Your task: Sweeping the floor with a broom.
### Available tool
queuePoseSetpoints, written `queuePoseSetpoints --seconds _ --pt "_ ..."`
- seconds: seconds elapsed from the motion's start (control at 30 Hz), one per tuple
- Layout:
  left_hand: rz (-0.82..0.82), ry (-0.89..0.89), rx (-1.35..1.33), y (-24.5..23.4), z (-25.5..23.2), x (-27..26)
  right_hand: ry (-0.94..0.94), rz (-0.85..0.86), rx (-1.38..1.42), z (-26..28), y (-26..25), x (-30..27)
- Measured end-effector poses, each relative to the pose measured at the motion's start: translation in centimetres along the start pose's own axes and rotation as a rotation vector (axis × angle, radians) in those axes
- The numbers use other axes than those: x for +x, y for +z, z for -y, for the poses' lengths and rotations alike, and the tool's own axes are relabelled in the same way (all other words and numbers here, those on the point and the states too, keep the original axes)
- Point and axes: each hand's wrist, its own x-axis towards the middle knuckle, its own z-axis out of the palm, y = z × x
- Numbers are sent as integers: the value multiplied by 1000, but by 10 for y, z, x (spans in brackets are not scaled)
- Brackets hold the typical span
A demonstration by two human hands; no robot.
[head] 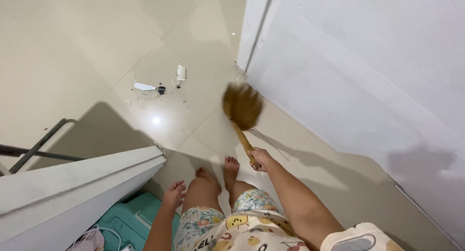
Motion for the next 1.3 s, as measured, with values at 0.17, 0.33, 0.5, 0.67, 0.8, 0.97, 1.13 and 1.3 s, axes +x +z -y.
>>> queuePoseSetpoints --seconds 0.17,0.33,0.5,0.67,0.8,0.97,1.13,1.3 --pt "-21 -34 5 -13 -3 -18 -19 -19 -226 65 -5 -21" --pt "-23 -68 14 -16 -11 0 -219 -163 -464 94 -4 -60" --pt "17 -84 -3 -22 -45 40 -186 -323 -193 117 16 -55" --pt "40 -40 54 -42 -114 69 -5 -155 4 161 40 16" --pt "27 22 67 -64 -156 91 34 12 -132 183 81 42" --pt "23 31 79 -95 -175 122 -66 -40 -291 204 88 -8" --pt "-1 18 65 -112 -177 135 -207 -202 -509 243 110 -48" --pt "4 12 -6 -125 -167 146 -244 -203 11 296 122 53"
